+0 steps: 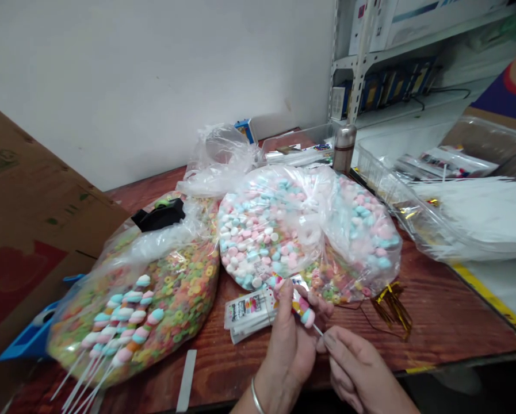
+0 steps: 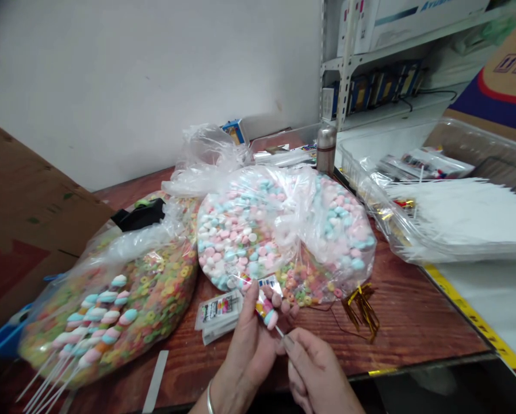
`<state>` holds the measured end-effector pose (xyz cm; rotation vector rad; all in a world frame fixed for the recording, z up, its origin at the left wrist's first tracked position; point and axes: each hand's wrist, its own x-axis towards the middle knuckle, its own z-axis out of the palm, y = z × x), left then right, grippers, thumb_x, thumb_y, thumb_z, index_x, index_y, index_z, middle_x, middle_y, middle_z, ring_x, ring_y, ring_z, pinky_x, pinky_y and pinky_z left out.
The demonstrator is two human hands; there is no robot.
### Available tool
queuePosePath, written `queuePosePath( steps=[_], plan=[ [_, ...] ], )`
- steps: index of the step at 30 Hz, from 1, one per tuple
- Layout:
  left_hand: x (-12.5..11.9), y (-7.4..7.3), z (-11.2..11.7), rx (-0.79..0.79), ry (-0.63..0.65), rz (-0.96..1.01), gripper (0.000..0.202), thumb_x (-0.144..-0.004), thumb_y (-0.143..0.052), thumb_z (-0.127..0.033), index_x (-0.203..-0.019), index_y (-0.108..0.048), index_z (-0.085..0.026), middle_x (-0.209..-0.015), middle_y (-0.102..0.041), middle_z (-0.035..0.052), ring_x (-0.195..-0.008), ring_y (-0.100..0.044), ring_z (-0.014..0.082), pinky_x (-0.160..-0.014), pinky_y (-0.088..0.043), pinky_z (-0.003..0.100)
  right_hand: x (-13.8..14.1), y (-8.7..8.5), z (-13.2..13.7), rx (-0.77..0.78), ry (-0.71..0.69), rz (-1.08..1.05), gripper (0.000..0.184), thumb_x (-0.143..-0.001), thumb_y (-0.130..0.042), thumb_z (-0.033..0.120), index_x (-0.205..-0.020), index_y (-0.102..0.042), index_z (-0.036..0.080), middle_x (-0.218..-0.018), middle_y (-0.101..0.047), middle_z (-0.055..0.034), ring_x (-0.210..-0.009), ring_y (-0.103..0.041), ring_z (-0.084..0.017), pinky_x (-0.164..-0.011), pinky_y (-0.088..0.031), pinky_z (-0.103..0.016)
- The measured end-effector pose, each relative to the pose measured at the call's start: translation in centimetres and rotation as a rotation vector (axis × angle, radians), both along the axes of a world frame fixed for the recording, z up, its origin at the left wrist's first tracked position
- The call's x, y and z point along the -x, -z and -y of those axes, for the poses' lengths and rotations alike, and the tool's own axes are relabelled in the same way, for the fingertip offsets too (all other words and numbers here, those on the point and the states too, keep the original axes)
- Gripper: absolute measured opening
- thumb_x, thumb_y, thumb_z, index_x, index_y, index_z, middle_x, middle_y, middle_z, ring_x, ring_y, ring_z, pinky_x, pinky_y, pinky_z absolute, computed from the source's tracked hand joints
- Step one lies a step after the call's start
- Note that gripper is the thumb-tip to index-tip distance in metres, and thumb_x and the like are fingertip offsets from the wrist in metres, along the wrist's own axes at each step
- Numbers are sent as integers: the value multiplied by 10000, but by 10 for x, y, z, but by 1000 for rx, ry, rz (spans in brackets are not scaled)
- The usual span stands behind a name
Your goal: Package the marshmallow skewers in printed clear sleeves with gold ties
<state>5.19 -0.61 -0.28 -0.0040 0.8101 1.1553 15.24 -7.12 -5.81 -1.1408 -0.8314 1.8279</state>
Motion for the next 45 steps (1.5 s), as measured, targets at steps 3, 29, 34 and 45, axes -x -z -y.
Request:
queuePosePath(
  steps=[3,29,34,45],
  plan=[
    [-8,6,9,-11,57,16,353,-821,-650,-474,-672,-563,-165,-624,-567,0,-642,-590,150,-722,-499,312,-5,11,-1,-429,111,493,277,-932,-507,428,-852,-636,196,-652,-640,-30,-547,-569,-143,-527,-448,-239],
    [-15,22,20,-104,138,-268,341,-788,-718,-360,-1065,-661,-170,-947,-719,84,-753,-652,170,-638,-474,239,17,1,-17,77,393,-126,431,-777,-666,603,-888,-507,219,-525,-273,126,-443,-176,-58,-404,-173,-179],
    [-11,30,18,-159,123,-362,294,-822,-685,-342,-1045,-686,-149,-904,-713,77,-779,-639,164,-697,-482,244,14,-2,-14,-34,387,-20,320,-885,-594,518,-996,-522,226,-613,-398,92,-510,-328,-69,-479,-321,-173],
    [7,23,18,-192,298,-200,229,-785,-719,-310,-897,-742,-111,-591,-576,7,-556,-522,106,-609,-438,218,6,-12,-15,150,177,-453,297,-903,-587,469,-803,-492,207,-549,-253,129,-408,-103,-33,-374,-165,-169]
  ],
)
